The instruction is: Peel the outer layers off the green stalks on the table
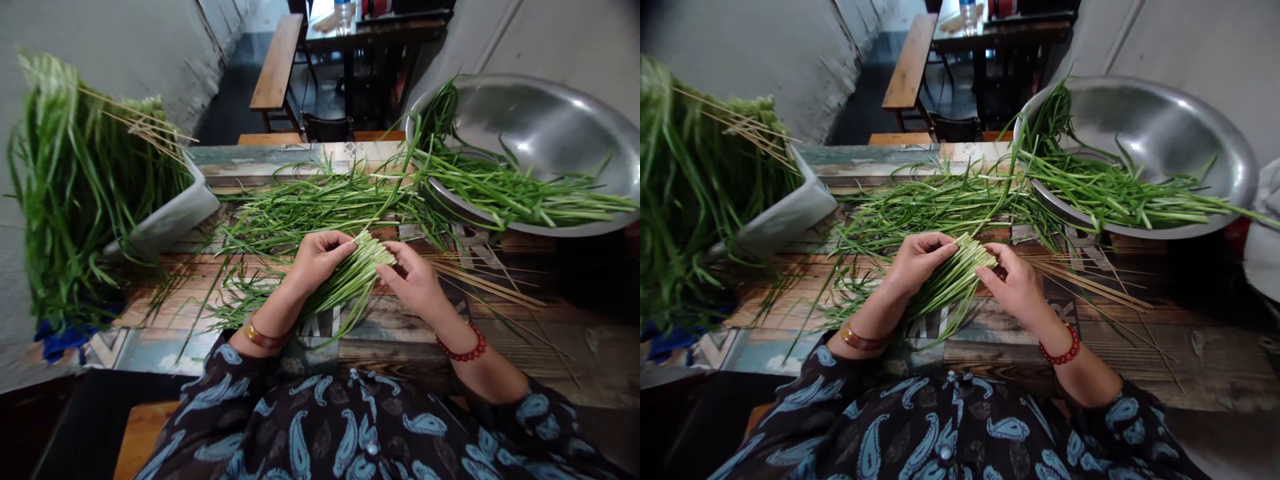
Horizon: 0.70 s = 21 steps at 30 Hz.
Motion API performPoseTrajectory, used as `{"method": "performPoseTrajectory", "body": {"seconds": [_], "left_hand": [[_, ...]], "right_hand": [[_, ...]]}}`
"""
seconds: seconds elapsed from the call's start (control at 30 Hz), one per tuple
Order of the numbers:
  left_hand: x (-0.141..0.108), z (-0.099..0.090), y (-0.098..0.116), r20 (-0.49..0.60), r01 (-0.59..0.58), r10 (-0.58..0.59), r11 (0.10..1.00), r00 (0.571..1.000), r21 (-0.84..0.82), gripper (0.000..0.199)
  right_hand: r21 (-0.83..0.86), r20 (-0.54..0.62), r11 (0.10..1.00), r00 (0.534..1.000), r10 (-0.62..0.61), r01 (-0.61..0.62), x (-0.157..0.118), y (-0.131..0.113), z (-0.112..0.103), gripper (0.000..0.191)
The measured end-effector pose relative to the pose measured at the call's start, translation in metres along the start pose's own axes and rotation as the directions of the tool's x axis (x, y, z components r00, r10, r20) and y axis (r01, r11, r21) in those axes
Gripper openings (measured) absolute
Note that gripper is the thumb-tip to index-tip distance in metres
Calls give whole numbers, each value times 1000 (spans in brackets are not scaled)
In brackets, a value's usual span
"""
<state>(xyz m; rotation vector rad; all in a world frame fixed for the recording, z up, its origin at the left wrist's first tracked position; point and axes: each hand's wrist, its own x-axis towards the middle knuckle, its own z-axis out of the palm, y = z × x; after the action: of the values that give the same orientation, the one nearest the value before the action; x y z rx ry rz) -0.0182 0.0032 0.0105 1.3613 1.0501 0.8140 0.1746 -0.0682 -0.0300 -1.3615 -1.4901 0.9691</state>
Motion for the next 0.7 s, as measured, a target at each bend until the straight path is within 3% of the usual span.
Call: {"method": "performPoseTrajectory", "body": {"seconds": [0.07,0.13,0.3,0.43,0.6,0.7], "left_hand": [[1,-2,-1,-81,-12,8,999,997,-45,23],[1,-4,-1,-80,-18,11,996,997,-89,23],[0,-9,11,154,4,26,982,988,-188,32],[-1,-15,33,293,10,27,992,956,-123,41],[-8,-25,70,155,-73,98,985,983,-156,45],[-14,-30,88,95,-145,169,964,981,-222,46]], "right_hand": [[-36,71,999,997,26,-23,0,-1,-3,27],[-67,87,998,996,17,-12,0,-4,-5,21],[-149,-23,986,997,-77,72,5,-13,-7,15],[-223,-49,954,975,-217,201,12,-35,-10,12],[-325,-40,870,914,-404,370,23,-81,-27,12],[-426,-14,758,834,-552,494,27,-107,-38,14]]}}
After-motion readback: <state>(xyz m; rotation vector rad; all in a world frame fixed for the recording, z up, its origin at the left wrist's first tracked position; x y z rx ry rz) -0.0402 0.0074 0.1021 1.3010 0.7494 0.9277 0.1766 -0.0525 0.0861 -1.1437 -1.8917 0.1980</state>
